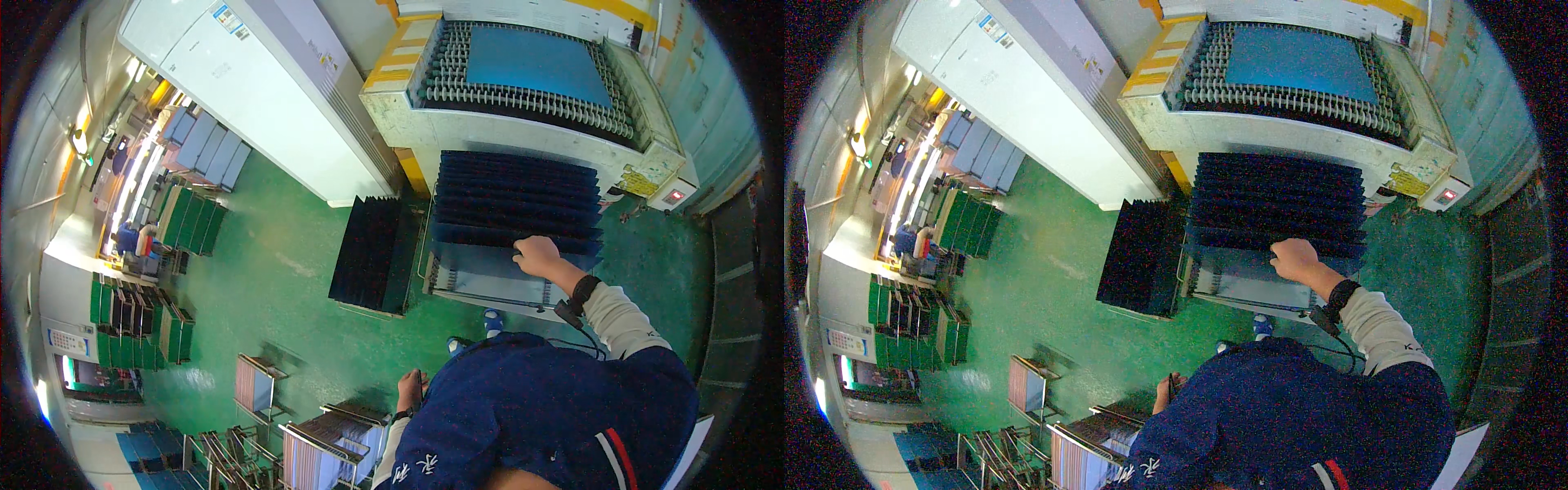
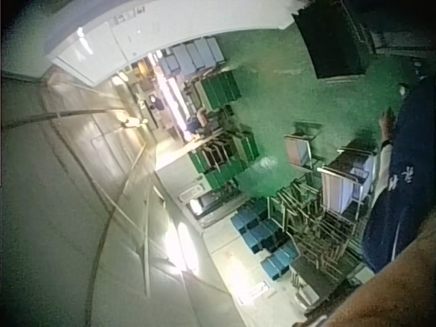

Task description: The person is removing metal sheets from a fabrication machine and placing them into a storage rack.

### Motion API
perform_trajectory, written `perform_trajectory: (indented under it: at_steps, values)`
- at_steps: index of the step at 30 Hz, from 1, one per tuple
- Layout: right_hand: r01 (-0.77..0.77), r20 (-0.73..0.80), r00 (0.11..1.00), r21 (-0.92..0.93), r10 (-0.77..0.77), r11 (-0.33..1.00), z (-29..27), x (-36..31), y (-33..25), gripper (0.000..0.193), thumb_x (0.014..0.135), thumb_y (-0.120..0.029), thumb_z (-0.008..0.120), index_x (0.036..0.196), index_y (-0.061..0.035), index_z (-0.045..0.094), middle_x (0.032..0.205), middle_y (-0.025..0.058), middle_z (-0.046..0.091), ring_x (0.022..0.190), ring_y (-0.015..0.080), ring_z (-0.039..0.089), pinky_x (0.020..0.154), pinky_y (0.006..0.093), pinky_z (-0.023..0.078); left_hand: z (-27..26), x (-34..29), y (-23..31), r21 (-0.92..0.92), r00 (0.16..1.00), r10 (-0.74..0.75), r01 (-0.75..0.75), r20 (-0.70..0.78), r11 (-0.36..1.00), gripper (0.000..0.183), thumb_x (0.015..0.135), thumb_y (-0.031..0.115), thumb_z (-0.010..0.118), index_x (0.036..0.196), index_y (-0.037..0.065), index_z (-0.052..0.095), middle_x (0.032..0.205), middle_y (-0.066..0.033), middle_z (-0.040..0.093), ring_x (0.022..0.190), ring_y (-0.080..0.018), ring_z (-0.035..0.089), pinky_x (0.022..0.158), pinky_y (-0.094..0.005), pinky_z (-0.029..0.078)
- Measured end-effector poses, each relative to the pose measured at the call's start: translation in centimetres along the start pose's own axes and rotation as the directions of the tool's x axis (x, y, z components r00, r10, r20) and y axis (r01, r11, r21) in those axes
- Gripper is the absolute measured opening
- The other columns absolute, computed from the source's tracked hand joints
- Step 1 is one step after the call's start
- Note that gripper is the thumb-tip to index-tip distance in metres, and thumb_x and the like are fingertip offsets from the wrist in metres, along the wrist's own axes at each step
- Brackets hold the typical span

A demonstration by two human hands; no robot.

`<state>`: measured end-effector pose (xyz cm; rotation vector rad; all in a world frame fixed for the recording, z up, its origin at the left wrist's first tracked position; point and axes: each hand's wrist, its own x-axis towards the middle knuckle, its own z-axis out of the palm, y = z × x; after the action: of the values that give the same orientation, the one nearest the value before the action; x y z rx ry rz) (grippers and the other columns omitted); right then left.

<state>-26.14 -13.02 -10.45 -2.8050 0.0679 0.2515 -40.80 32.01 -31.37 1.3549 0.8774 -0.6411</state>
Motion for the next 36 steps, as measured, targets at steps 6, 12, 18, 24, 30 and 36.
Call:
perform_trajectory:
  at_steps: [6, 12, 18, 24, 30, 36]
  values:
    - [-0.013, 0.014, 1.000, 0.005, 0.013, 1.000, 0.0, 0.0, 0.0, 0.024, 0.074, -0.027, 0.059, 0.086, -0.0068, 0.062, 0.081, 0.0167, 0.062, 0.080, 0.0344, 0.059, 0.070, 0.0451, 0.047, 0.1, -0.5, 0.6, 0.006, 1.000, -0.009, 0.009, 0.001, 1.000, 0.030, 0.085, 0.021, 0.050, 0.097, -0.007, 0.054, 0.085, -0.0149, 0.062, 0.066, -0.0228, 0.062, 0.054, -0.0311, 0.052]
    - [-0.038, 0.039, 0.998, -0.015, 0.039, 0.999, -0.1, 0.0, -0.1, 0.024, 0.075, -0.027, 0.059, 0.087, -0.0074, 0.063, 0.081, 0.0165, 0.062, 0.081, 0.0348, 0.059, 0.071, 0.0450, 0.047, 0.3, -0.5, 0.7, 0.118, 0.999, -0.027, 0.032, -0.039, 0.992, 0.030, 0.085, 0.020, 0.050, 0.099, -0.006, 0.053, 0.086, -0.0149, 0.062, 0.067, -0.0230, 0.062, 0.054, -0.0310, 0.052]
    - [-0.027, 0.019, 0.999, -0.009, 0.027, 1.000, 0.2, 0.1, 0.0, 0.025, 0.075, -0.027, 0.059, 0.088, -0.0066, 0.063, 0.081, 0.0168, 0.062, 0.080, 0.0348, 0.059, 0.070, 0.0451, 0.047, -0.1, 0.0, 0.2, 0.028, 1.000, -0.017, 0.017, -0.006, 0.999, 0.030, 0.085, 0.020, 0.050, 0.099, -0.006, 0.054, 0.086, -0.0155, 0.063, 0.066, -0.0231, 0.062, 0.055, -0.0323, 0.052]
    - [-0.013, 0.010, 1.000, -0.011, 0.013, 1.000, 0.1, 0.1, 0.0, 0.025, 0.074, -0.027, 0.059, 0.088, -0.0060, 0.063, 0.080, 0.0168, 0.062, 0.079, 0.0346, 0.060, 0.069, 0.0451, 0.047, 0.3, -0.5, 0.7, 0.005, 1.000, -0.019, 0.019, -0.019, 1.000, 0.030, 0.084, 0.020, 0.051, 0.099, -0.006, 0.054, 0.085, -0.0153, 0.063, 0.065, -0.0231, 0.061, 0.054, -0.0323, 0.052]
    - [-0.020, 0.023, 1.000, -0.015, 0.020, 1.000, 0.0, 0.2, 0.0, 0.024, 0.074, -0.027, 0.059, 0.085, -0.0059, 0.062, 0.080, 0.0165, 0.062, 0.079, 0.0340, 0.060, 0.069, 0.0449, 0.047, 0.6, -1.2, 1.3, 0.195, 0.996, 0.091, -0.088, -0.008, 0.977, 0.028, 0.084, 0.019, 0.052, 0.098, -0.005, 0.054, 0.084, -0.0155, 0.062, 0.063, -0.0234, 0.060, 0.053, -0.0324, 0.051]
    - [-0.017, 0.015, 1.000, -0.022, 0.017, 1.000, -0.1, 0.2, -0.1, 0.023, 0.074, -0.027, 0.059, 0.083, -0.0057, 0.062, 0.080, 0.0161, 0.062, 0.079, 0.0341, 0.060, 0.069, 0.0451, 0.047, 1.1, -1.5, 1.9, 0.088, 0.998, -0.020, 0.025, -0.057, 0.996, 0.027, 0.084, 0.019, 0.053, 0.097, -0.005, 0.054, 0.083, -0.0157, 0.062, 0.062, -0.0233, 0.060, 0.052, -0.0318, 0.051]
